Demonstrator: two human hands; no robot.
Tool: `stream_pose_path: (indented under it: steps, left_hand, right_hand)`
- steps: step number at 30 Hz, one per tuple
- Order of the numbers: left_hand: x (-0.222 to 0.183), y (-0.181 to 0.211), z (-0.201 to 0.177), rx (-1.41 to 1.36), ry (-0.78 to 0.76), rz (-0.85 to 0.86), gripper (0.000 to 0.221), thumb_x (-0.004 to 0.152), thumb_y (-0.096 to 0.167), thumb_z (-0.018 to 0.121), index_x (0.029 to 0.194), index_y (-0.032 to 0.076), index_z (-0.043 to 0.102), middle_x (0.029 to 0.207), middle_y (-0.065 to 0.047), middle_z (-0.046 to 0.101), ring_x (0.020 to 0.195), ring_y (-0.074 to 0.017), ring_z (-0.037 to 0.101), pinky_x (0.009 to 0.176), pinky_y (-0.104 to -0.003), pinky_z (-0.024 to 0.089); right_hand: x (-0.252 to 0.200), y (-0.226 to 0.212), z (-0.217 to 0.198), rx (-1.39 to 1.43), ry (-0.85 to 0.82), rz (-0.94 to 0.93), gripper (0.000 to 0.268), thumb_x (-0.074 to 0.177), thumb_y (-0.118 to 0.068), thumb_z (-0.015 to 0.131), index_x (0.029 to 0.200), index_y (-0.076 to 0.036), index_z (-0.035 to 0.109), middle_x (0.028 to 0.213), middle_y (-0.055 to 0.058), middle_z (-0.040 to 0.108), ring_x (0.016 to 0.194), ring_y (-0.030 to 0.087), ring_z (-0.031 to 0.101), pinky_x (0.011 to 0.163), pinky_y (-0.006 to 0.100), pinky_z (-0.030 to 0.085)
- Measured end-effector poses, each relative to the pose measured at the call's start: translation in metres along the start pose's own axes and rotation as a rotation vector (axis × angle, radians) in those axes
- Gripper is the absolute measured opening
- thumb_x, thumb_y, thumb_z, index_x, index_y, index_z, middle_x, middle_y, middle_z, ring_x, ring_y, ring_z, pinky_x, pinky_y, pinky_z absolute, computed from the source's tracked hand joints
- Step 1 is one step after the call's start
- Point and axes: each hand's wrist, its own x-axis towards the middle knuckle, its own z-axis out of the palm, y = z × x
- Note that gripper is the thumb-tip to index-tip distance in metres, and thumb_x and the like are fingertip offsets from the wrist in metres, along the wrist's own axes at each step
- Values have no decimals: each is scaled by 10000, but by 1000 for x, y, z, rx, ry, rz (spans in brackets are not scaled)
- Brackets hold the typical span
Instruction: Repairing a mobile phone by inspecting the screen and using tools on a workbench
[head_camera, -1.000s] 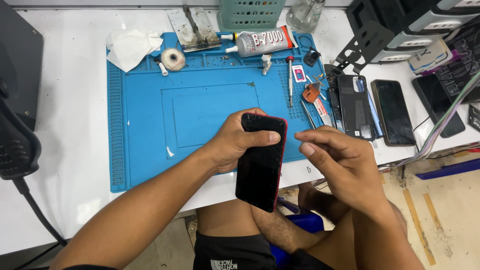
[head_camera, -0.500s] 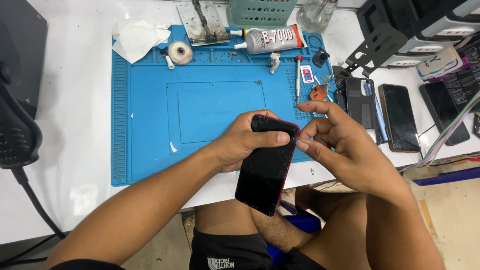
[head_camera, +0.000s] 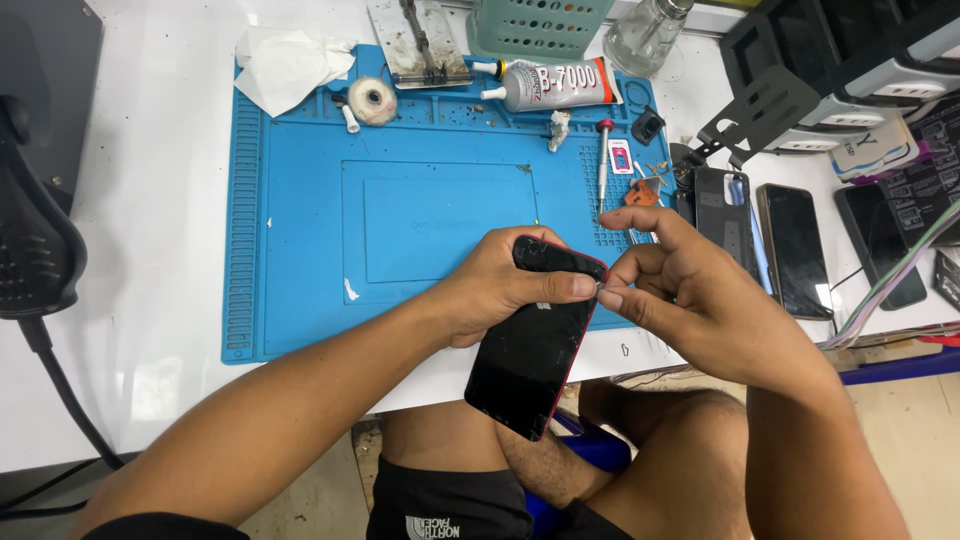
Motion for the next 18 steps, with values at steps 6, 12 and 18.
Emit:
stream_pose_path:
  steps: [6,12,18]
  left_hand:
    - [0,-1,2,-11,26,-8,355,647,201,887,870,94,632,724,-67,682,612,-181,660,537,-314,538]
    - [0,0,4,-40,70,-15,335,623,172,874,833,91,625,669,-72,641,551,-181,614,487,-312,491]
    - [2,-5,-4,-87,-93,32,353,637,198,864,861,90,613,662,-36,614,557,-138,583,494,-270,465]
  right_hand:
    - [0,-3,1,-44,24,60,565,919,-124,676,1451,-139,488,814,45,685,734,126,608,589,278,445]
    - [-1,2,1,-22,7,-50,512,937,-150,655,1422,-80,510,868,39,701,820,120,653,738,273,514]
    - [-2,2,3,167,-26,-94,452,934,-89,674,1371,-84,560,827,41,681,759,96,615,696,255,500]
